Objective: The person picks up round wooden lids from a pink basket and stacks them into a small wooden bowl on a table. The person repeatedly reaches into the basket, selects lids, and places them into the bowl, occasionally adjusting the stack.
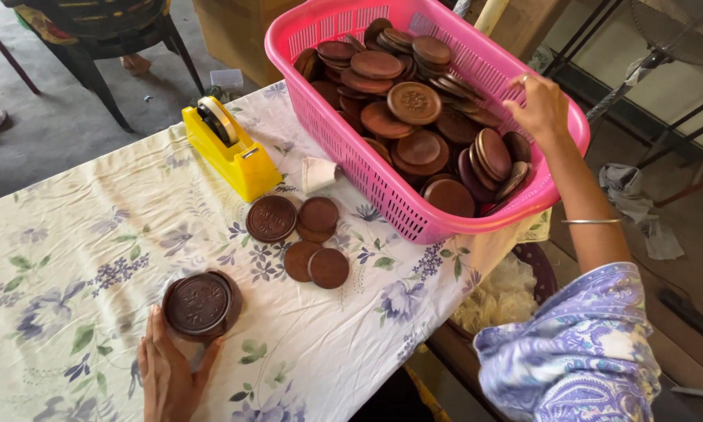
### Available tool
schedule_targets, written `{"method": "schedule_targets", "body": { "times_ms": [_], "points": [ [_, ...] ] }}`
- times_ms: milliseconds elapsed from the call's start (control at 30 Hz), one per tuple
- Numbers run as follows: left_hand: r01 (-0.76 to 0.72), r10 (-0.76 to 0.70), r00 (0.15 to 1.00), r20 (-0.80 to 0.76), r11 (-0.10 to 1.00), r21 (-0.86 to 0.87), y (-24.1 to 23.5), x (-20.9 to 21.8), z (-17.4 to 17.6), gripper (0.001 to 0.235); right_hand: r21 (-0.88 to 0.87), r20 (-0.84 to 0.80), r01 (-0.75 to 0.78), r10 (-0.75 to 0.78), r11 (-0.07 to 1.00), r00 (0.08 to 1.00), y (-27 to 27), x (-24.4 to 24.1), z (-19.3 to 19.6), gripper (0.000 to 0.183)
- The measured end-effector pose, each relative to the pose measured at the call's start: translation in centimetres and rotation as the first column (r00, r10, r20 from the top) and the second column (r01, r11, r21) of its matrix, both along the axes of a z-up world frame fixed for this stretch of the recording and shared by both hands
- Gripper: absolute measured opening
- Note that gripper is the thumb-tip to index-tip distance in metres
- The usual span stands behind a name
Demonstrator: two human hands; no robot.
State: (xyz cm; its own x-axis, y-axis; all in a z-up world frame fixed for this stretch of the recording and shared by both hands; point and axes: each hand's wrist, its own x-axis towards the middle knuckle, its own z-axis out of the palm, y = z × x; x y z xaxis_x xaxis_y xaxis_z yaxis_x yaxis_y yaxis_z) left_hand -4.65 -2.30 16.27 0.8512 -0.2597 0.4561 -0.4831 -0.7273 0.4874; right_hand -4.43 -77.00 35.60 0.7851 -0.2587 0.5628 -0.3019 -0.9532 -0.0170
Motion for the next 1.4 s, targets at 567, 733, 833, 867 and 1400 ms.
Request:
{"method": "schedule_targets", "body": {
  "times_ms": [567, 733, 833, 867, 1400],
  "points": [
    [-0.060, 0.061, 0.998, -0.016, 0.997, 0.049, 0.4, 0.6, -2.7, 0.120, 0.421, -0.042, 0.058, -0.045, 0.905, 0.998, -7.4, 0.7, -2.9, 0.032],
    [-0.076, 0.077, 0.997, -0.015, 0.996, 0.053, 0.5, 0.7, -2.8, 0.122, 0.371, -0.023, 0.039, -0.032, 0.928, 0.999, -7.6, 0.9, -3.0, 0.032],
    [-0.070, 0.072, 0.997, -0.034, 0.997, 0.037, 0.4, 0.6, -2.7, 0.122, 0.397, -0.001, 0.033, -0.035, 0.917, 0.999, -6.6, 0.7, -2.4, 0.031],
    [-0.068, 0.069, 0.997, -0.036, 0.997, 0.030, 0.4, 0.7, -2.7, 0.122, 0.397, 0.022, 0.039, -0.052, 0.917, 0.998, -6.0, 0.6, -2.0, 0.028],
    [0.030, -0.030, 1.000, 0.010, 0.997, -0.069, 0.4, 0.1, -0.5, 0.106, 0.273, 0.349, -0.884, 0.818, 0.379, 0.458, 42.5, -3.8, -0.2, 0.018]
  ]
}}
